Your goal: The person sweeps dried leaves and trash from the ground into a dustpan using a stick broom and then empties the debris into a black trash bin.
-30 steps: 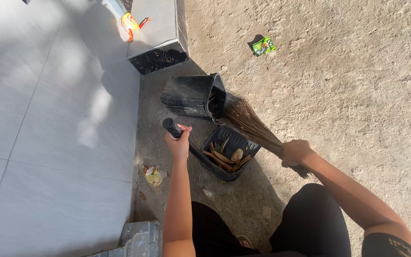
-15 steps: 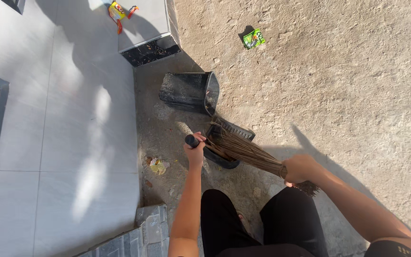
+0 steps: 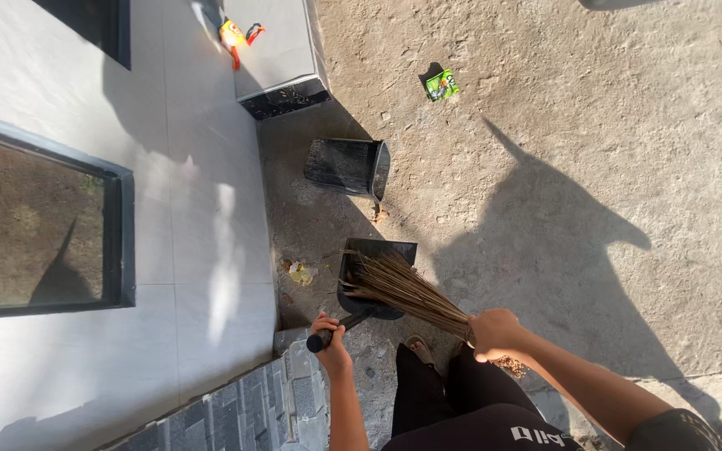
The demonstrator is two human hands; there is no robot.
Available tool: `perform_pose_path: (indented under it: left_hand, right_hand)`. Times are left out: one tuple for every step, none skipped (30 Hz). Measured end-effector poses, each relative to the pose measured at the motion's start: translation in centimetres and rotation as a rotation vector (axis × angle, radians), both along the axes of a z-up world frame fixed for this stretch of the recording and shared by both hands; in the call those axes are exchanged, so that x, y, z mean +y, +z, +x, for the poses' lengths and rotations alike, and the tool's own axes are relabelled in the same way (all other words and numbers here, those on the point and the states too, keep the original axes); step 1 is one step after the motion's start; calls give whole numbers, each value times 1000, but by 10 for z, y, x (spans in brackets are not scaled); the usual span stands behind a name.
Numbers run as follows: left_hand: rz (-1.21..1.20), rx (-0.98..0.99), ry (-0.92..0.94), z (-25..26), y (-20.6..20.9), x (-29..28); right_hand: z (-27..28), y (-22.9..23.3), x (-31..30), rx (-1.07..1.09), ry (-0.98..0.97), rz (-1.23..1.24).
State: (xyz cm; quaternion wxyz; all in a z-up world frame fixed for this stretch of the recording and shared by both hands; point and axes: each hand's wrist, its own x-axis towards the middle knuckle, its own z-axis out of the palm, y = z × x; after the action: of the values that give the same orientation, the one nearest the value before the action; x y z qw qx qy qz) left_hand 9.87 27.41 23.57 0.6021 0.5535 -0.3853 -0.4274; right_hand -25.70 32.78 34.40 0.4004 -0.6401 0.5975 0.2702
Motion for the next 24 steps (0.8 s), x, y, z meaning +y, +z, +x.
perform_pose_path:
  left_hand:
    - [3,-22,11,8,15,4]
    - [-5,-46,-8,17,29,7]
    - [-13,-74,-19,27,43,11]
    - [-20,-102,-29,34,58,14]
    - [-10,-94,-6,40,70,17]
    - [-1,-86,17,45,80,17]
    - [5,-75,34,47,89,12]
    - [15,-78,45,48,96,8]
    - [28,-79,55,47,101,2]
    - [40,-79,65,45,105,-5]
    - [41,-60,78,38,106,-13]
    - [41,-41,91,30,107,-24]
    - [40,-23,104,23,108,-34]
    - [5,-66,108,14,109,-46]
    - [-32,-108,111,1,109,-61]
    - [-68,-151,114,-14,109,-77]
    - [-47,-54,139,-26,108,-89]
    - [-27,43,164,-38,107,-101]
    - [-20,144,183,-55,106,-125]
    - [-86,101,191,-73,106,-146]
    - [-144,55,199,-88,107,-158]
    - [-203,8,207,-103,107,-172]
    - [-228,50,211,-115,105,-191]
    - [-254,91,216,-126,103,-212]
  right_hand:
    - [4,12,2,-16,27,-14]
    - [8,25,7,-33,53,-28]
    - [9,36,4,-54,88,-42]
    - [7,46,-2,-51,84,-18]
    - [7,56,-5,-51,76,11]
    - [6,65,-10,-51,69,41]
    - [3,74,-18,-49,58,41]
    - [-2,83,-29,-48,48,41]
    - [-7,90,-42,-45,37,43]
    - [-11,96,-55,-38,53,28]
    - [-20,102,-69,-26,68,12]
    - [-29,107,-85,-14,84,-5]
    - [-39,112,-101,-21,101,-18]
    - [-52,115,-119,-28,118,-31]
    - [-67,118,-141,-34,133,-46]
    - [-83,120,-167,-33,142,-39]
    - [-97,119,-188,-34,144,-25]
    - [-111,119,-206,-34,147,-11]
    - [-127,120,-226,-24,148,-25]
    - [-143,123,-243,-13,149,-39]
    - [-158,127,-256,-6,150,-46]
    - [-175,133,-273,15,161,-62]
    - [-189,137,-291,31,173,-74]
    - [-202,140,-310,47,184,-87]
